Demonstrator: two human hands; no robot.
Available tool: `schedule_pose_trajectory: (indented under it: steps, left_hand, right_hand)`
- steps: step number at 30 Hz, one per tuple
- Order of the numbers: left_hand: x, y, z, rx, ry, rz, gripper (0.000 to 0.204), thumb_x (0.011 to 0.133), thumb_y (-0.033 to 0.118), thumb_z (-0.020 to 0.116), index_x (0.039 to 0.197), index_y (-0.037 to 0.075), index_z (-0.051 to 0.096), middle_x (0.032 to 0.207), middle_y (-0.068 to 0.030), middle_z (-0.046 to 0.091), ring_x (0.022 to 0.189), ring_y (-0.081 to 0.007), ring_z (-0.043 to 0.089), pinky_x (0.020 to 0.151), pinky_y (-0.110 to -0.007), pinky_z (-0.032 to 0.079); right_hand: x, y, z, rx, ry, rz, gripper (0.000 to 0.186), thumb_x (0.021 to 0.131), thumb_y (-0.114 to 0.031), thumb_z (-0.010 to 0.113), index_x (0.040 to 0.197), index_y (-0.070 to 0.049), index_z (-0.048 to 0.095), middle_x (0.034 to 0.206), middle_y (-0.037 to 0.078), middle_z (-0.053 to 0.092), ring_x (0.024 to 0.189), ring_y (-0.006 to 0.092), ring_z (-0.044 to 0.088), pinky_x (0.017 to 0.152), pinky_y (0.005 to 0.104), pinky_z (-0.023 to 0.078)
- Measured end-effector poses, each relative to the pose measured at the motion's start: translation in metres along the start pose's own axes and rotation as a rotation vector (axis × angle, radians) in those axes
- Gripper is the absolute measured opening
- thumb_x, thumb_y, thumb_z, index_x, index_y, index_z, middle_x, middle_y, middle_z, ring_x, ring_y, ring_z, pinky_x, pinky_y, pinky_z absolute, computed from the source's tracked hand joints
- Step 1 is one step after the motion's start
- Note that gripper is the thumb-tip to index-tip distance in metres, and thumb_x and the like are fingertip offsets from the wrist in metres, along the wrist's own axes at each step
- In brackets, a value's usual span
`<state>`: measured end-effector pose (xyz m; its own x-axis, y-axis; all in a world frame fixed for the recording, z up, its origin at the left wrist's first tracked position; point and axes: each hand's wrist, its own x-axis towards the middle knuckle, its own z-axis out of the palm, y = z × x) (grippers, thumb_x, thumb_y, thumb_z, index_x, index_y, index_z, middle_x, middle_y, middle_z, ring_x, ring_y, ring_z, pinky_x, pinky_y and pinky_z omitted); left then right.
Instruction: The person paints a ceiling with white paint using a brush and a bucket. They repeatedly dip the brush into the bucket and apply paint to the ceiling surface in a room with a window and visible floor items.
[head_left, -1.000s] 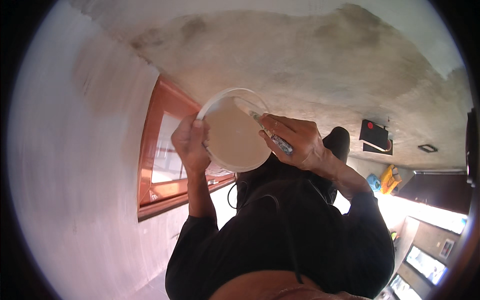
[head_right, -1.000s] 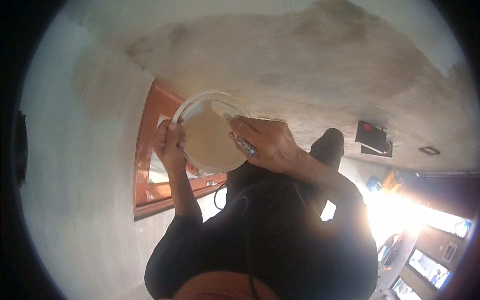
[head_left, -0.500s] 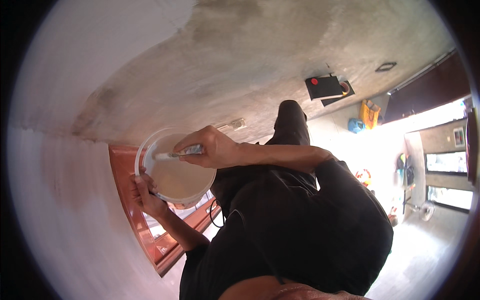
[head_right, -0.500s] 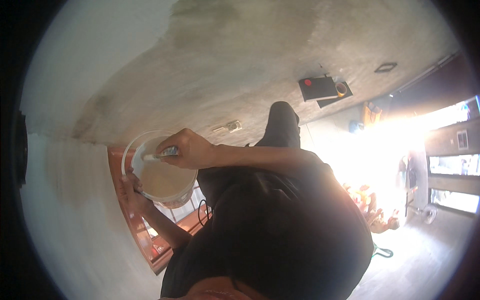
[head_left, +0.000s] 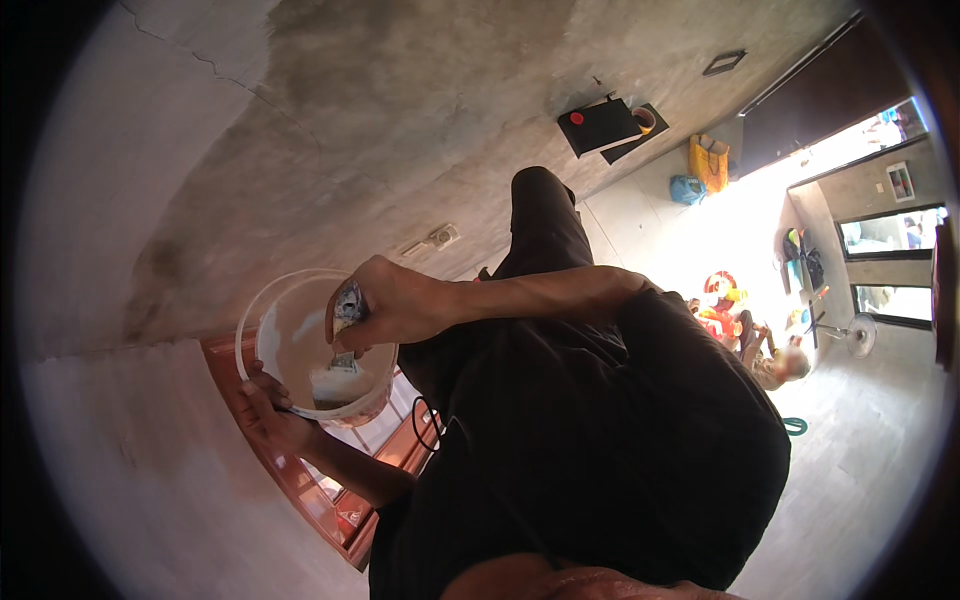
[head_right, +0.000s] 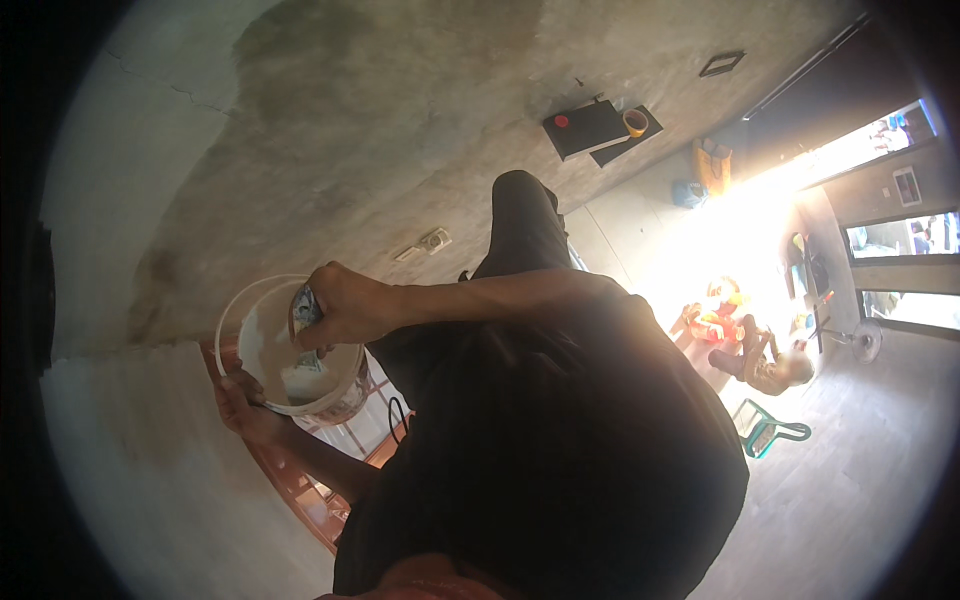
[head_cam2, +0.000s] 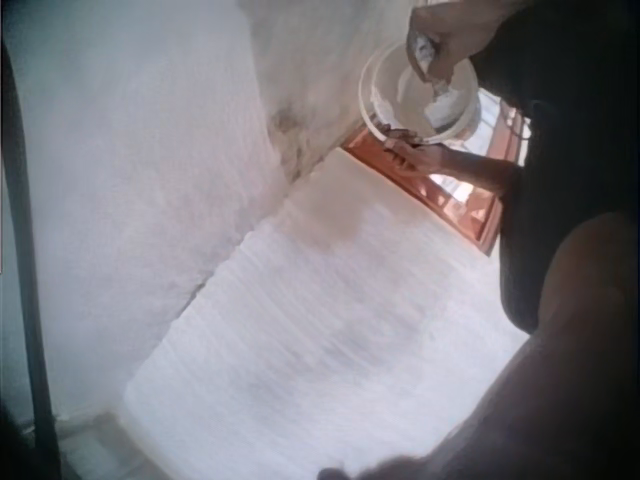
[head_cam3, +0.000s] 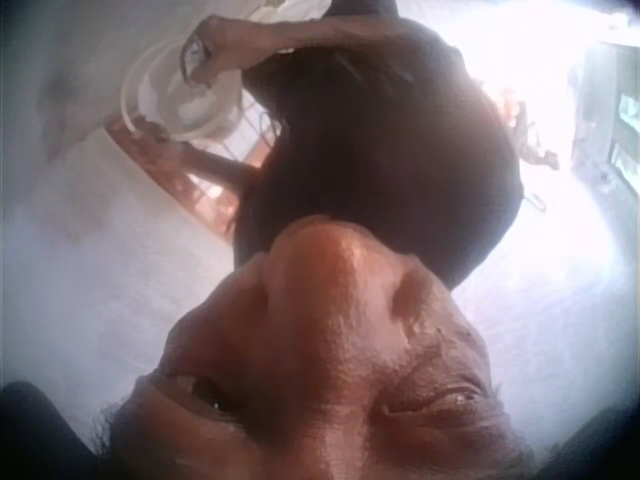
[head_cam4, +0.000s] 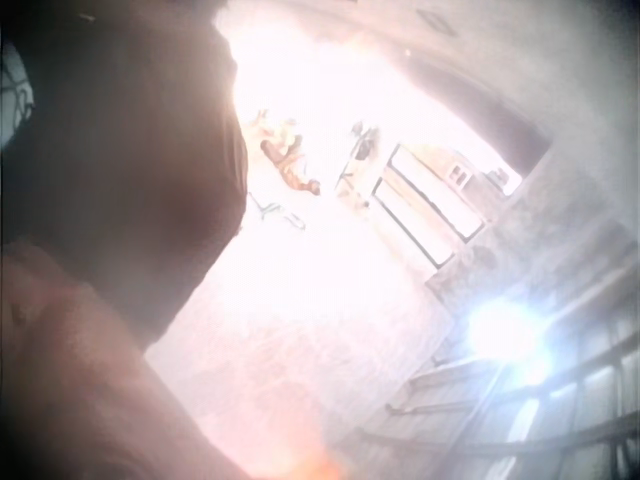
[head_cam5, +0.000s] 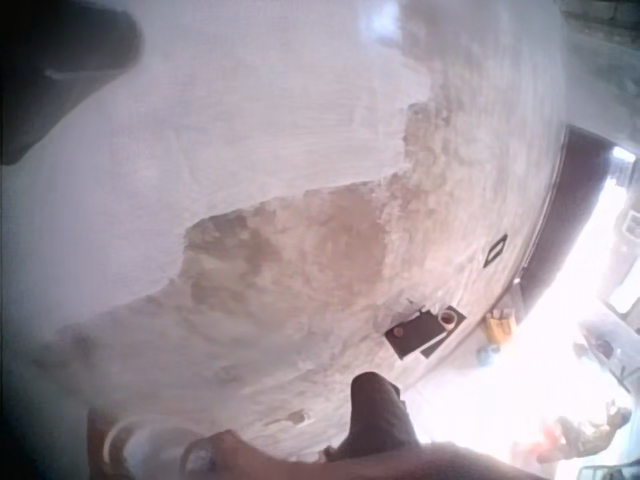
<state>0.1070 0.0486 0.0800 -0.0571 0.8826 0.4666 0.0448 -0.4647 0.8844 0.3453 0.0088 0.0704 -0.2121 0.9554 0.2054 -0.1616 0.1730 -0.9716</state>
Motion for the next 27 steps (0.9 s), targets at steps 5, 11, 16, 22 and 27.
schedule_pose_trajectory:
  steps: [5, 11, 16, 22, 27]
  left_hand:
    - [0.0, 0.0, 0.002, -0.024, 0.014, 0.031, 0.034, 0.097, 0.018, 0.048, 0.065, 0.006, 0.047, 0.052, -0.0005, 0.034, 0.054, -0.0105, 0.036, 0.094, -0.039, 0.042]
    - [-0.001, -0.006, -0.015, -0.04, -0.03, 0.039, 0.031, 0.095, 0.018, 0.052, 0.067, 0.006, 0.05, 0.052, -0.0001, 0.037, 0.056, -0.0097, 0.04, 0.096, -0.04, 0.042]
    - [0.003, -0.014, -0.019, -0.109, -0.031, 0.042, 0.028, 0.095, 0.017, 0.052, 0.069, 0.005, 0.052, 0.053, 0.0003, 0.04, 0.056, -0.0084, 0.04, 0.097, -0.039, 0.041]
    - [0.002, -0.006, -0.018, -0.044, 0.017, 0.031, 0.027, 0.094, 0.016, 0.052, 0.07, 0.004, 0.052, 0.052, 0.001, 0.042, 0.052, -0.0066, 0.037, 0.095, -0.037, 0.042]
    - [-0.001, 0.005, -0.014, -0.049, 0.063, -0.084, 0.027, 0.095, 0.017, 0.053, 0.072, 0.003, 0.053, 0.053, 0.0012, 0.042, 0.052, -0.0058, 0.037, 0.091, -0.033, 0.042]
  right_hand:
    - [0.006, -0.003, 0.002, -0.245, 0.049, -0.108, 0.019, 0.078, -0.007, 0.07, 0.095, 0.001, 0.07, 0.085, 0.017, 0.069, 0.075, 0.0158, 0.069, 0.066, 0.0284, 0.054]
    - [0.007, 0.02, 0.003, -0.583, 0.168, -0.623, 0.024, 0.079, -0.01, 0.071, 0.103, -0.003, 0.069, 0.097, 0.014, 0.07, 0.082, 0.0277, 0.069, 0.068, 0.0349, 0.057]
    - [-0.011, -0.01, -0.002, -0.464, 0.296, -0.513, 0.018, 0.081, -0.007, 0.069, 0.098, -0.001, 0.07, 0.089, 0.014, 0.071, 0.082, 0.022, 0.07, 0.066, 0.0306, 0.056]
    - [0.008, -0.022, 0.008, -0.06, -0.053, 0.072, 0.017, 0.079, -0.007, 0.071, 0.094, 0.001, 0.071, 0.082, 0.011, 0.071, 0.074, 0.0118, 0.064, 0.065, 0.0267, 0.052]
    - [0.018, -0.001, 0.017, -0.132, -0.013, -0.072, 0.019, 0.08, -0.008, 0.072, 0.096, 0.001, 0.07, 0.084, 0.011, 0.071, 0.074, 0.0125, 0.065, 0.068, 0.0277, 0.053]
